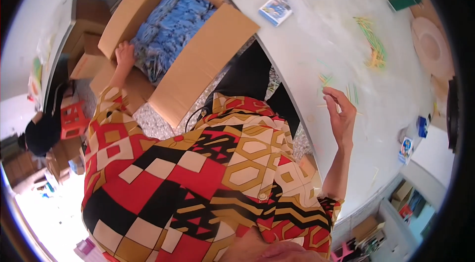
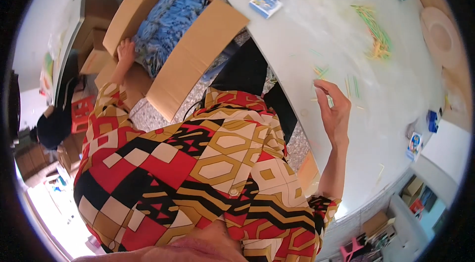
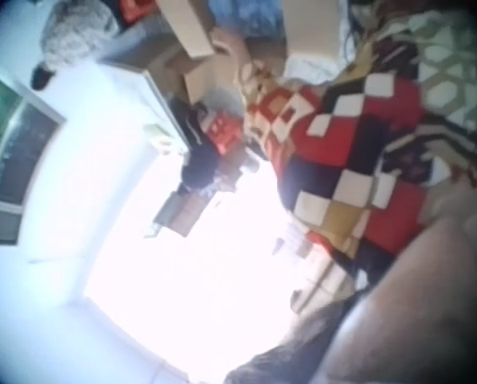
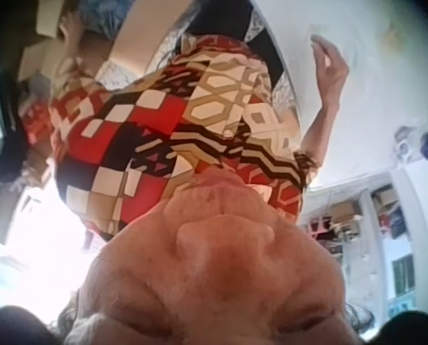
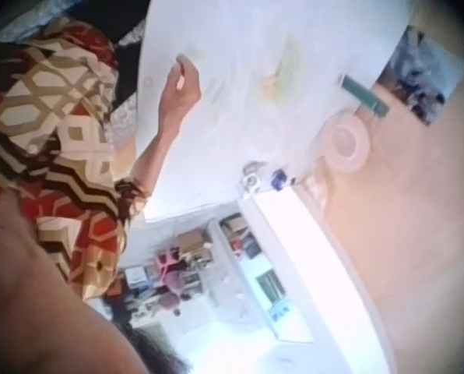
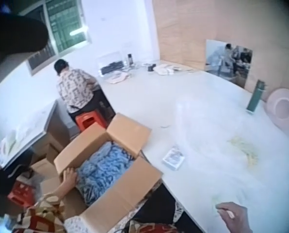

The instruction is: The recorder is putting small yellow plastic components into small blue and white packets and placing the packets into a cardboard box.

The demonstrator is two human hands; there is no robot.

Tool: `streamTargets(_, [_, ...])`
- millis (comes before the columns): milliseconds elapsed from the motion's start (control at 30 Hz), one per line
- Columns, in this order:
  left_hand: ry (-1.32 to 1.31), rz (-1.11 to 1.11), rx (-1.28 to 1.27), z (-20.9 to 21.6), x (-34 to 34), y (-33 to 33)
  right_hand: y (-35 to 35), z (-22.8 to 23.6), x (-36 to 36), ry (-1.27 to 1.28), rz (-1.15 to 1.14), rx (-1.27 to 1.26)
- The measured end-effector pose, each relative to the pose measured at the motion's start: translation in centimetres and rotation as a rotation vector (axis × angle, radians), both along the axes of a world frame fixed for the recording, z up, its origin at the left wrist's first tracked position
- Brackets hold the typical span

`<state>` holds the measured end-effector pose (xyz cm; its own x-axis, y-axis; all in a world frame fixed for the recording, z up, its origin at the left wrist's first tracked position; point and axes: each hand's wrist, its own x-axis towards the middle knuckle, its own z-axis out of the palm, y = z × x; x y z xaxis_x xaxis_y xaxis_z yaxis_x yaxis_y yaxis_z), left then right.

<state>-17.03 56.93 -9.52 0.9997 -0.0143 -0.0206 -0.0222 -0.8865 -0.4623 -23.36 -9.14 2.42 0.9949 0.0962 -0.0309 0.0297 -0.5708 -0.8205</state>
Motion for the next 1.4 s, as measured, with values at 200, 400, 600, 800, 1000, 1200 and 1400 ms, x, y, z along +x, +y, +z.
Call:
streamTargets(200, [-0.358, -0.087, -0.32, 8.4, 7.3, -14.0, -0.5, -0.7, -0.5, 0.025, -0.039, 0.044])
streamTargets(400, [-0.17, -0.159, -0.99, 9.3, 11.4, -30.4, 1.4, -1.3, 0.4, -0.014, -0.01, 0.102])
streamTargets(600, [-0.051, -0.167, -0.89, 6.3, 15.2, -38.2, 1.1, -0.7, -0.9, -0.046, -0.045, 0.097])
streamTargets(800, [-0.088, -0.186, -0.954, 4.0, 17.2, -38.1, 0.4, -1.3, -2.4, -0.008, -0.113, 0.106])
streamTargets(1000, [-0.215, -0.247, -1.157, 4.2, 16.7, -38.8, 0.0, -1.6, -2.7, 0.033, -0.107, 0.116])
streamTargets(1200, [-0.341, -0.371, -1.236, 3.4, 16.9, -38.2, 0.4, -1.4, -2.7, 0.052, -0.098, 0.156])
streamTargets(1400, [-0.381, -0.375, -1.203, 3.7, 16.5, -38.4, 0.5, -2.3, -2.9, -0.027, -0.1, 0.159])
